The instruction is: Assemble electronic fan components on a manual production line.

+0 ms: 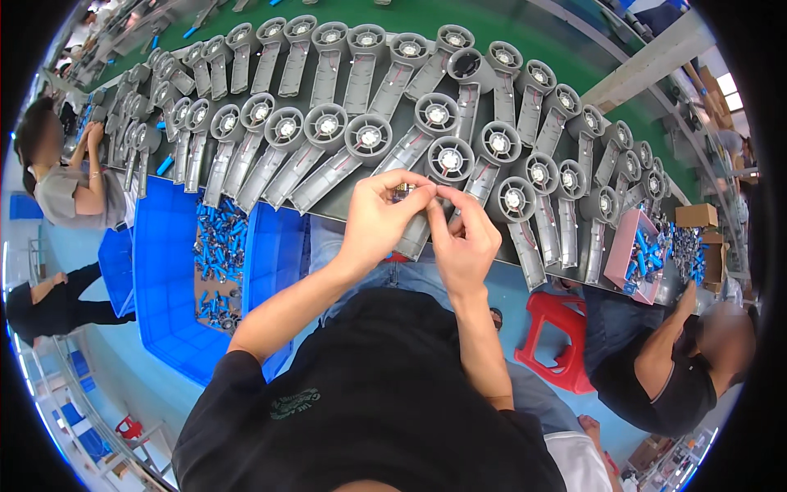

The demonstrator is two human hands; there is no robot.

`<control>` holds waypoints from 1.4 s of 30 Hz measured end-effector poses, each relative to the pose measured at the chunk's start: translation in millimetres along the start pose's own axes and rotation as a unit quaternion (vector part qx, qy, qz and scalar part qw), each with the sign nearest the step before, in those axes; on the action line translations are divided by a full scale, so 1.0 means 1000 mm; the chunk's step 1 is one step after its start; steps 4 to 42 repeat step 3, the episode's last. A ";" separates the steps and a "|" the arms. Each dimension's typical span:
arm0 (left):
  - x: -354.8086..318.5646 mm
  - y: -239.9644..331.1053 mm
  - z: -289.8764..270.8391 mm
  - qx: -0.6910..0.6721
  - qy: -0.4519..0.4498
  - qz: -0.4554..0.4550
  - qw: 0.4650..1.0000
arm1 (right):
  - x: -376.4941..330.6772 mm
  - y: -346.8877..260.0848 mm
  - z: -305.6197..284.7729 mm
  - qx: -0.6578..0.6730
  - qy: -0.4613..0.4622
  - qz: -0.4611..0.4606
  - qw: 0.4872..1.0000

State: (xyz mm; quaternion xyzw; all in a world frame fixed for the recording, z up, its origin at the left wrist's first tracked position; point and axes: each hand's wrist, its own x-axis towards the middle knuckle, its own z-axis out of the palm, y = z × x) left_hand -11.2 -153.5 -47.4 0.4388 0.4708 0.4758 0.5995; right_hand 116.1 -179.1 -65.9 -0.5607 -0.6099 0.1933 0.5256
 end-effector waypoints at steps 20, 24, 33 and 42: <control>-0.002 0.002 -0.002 -0.045 0.008 -0.049 0.998 | -0.001 0.009 0.010 -0.002 0.040 -0.038 0.998; -0.002 0.002 -0.002 -0.045 0.008 -0.049 0.998 | -0.001 0.009 0.010 -0.002 0.040 -0.038 0.998; -0.002 0.002 -0.002 -0.045 0.008 -0.049 0.998 | -0.001 0.009 0.010 -0.002 0.040 -0.038 0.998; -0.002 0.002 -0.002 -0.045 0.008 -0.049 0.998 | -0.001 0.009 0.010 -0.002 0.040 -0.038 0.998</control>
